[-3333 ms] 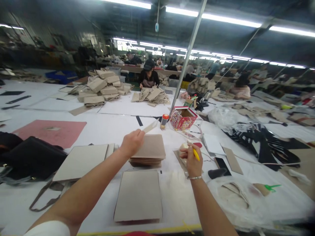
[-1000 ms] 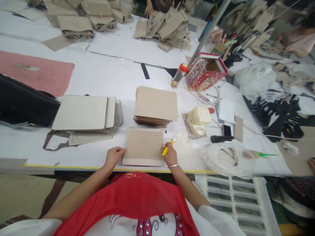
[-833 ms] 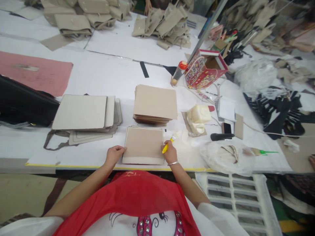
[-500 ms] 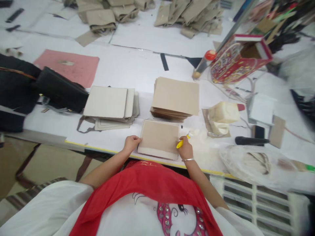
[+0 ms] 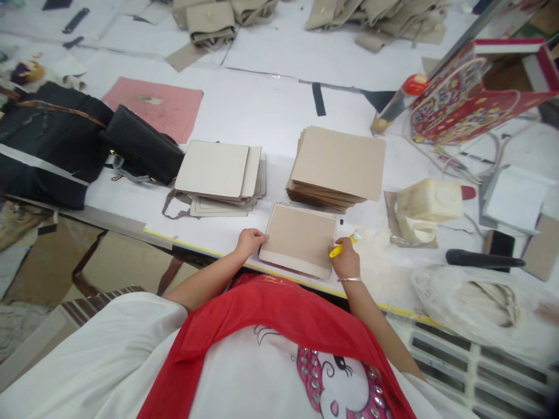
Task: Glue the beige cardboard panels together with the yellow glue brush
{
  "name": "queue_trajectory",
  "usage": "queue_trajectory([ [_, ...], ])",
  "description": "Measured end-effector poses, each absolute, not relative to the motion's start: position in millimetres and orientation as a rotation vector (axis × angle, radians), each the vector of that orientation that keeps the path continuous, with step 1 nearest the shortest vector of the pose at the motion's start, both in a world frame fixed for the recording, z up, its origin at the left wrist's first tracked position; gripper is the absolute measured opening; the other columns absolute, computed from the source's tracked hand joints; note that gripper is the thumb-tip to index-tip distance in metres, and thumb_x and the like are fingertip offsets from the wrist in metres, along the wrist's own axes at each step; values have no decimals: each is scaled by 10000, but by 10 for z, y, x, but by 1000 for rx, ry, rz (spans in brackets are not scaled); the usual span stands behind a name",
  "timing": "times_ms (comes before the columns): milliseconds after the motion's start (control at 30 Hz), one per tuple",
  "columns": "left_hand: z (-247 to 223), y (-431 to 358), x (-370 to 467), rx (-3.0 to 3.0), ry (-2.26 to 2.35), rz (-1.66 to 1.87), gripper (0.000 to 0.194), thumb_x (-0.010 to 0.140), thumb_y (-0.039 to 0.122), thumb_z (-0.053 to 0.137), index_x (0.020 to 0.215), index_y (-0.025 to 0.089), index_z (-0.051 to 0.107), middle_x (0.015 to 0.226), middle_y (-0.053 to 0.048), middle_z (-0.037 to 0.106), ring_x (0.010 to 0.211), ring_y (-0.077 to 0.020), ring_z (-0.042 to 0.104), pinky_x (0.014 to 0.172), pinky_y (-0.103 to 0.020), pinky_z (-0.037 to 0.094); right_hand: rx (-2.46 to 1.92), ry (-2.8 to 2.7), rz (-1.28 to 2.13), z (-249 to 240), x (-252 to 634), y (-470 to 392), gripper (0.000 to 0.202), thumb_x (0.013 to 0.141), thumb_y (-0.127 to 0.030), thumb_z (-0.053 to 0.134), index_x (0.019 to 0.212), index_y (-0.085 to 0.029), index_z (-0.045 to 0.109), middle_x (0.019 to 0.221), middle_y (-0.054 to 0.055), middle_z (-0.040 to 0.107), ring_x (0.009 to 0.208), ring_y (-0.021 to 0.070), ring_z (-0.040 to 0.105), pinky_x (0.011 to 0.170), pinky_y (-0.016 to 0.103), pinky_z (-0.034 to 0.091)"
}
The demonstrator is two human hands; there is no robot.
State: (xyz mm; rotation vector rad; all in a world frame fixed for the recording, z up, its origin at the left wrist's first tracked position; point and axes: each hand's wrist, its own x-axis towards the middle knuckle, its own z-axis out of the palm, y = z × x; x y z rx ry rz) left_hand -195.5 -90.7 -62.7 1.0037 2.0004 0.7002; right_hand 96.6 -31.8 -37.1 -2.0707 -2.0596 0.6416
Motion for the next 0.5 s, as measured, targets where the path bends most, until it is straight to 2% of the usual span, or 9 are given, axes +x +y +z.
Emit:
queue_trajectory([
  [167,-603,-902,-1967,1034,2005,672,211,658,347,637,627,144,685,620,-28,663,613,-148,582,576,-240,394,-2053,-2061,648,-391,973,-308,257,786,-296,519,1010,-170,511,629,2,504,515,118,408,529,217,262],
  [500,-578,-915,-2013,1154,2037,527,306,653,455,618,680,166,713,699,-46,701,697,-191,621,622,-256,406,-2079,-2039,704,-343,983,-327,229,791,-288,510,998,-190,498,659,14,555,578,157,502,552,225,307],
])
